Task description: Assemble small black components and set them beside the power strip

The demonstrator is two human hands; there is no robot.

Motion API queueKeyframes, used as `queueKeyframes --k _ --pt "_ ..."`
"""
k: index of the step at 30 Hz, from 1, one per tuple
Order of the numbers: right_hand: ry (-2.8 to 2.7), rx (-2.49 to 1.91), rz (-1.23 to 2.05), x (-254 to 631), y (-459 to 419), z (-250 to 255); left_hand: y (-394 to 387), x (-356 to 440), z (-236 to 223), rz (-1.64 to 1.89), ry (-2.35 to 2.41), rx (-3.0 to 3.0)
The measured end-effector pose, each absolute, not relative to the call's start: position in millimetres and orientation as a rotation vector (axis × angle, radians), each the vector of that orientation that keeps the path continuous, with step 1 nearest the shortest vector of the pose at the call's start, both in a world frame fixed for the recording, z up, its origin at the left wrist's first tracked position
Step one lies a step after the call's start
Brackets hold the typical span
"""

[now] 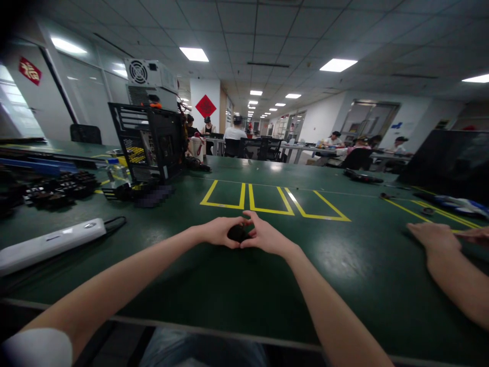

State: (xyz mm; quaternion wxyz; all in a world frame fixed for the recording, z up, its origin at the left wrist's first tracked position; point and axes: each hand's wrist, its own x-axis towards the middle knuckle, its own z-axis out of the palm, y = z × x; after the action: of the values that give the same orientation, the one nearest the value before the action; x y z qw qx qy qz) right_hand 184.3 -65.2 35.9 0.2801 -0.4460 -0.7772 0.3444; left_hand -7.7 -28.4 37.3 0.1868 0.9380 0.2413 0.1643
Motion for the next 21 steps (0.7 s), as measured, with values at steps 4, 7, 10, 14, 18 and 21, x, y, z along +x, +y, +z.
queueKeyframes --k 4,7,10,14,18,21 --pt "-2.142 -1.136 1.031 178 -79 49 -57 -8 43 0.418 0.607 2.69" --pt "-2.164 -1.13 1.08 168 -89 53 -76 -15 41 0.444 0.638 2.66" --pt "-2.177 -1.084 1.094 155 -98 54 -95 -28 41 0.459 0.75 2.618" --pt "-2.171 -1.017 1.104 141 -105 55 -125 -61 42 0.464 0.948 2.541" --pt "-2.111 -1.066 0.998 143 -100 54 -150 -115 38 0.569 1.236 2.416" --pt "-2.113 -1.108 0.924 149 -91 48 -157 -164 29 0.639 1.494 2.322"
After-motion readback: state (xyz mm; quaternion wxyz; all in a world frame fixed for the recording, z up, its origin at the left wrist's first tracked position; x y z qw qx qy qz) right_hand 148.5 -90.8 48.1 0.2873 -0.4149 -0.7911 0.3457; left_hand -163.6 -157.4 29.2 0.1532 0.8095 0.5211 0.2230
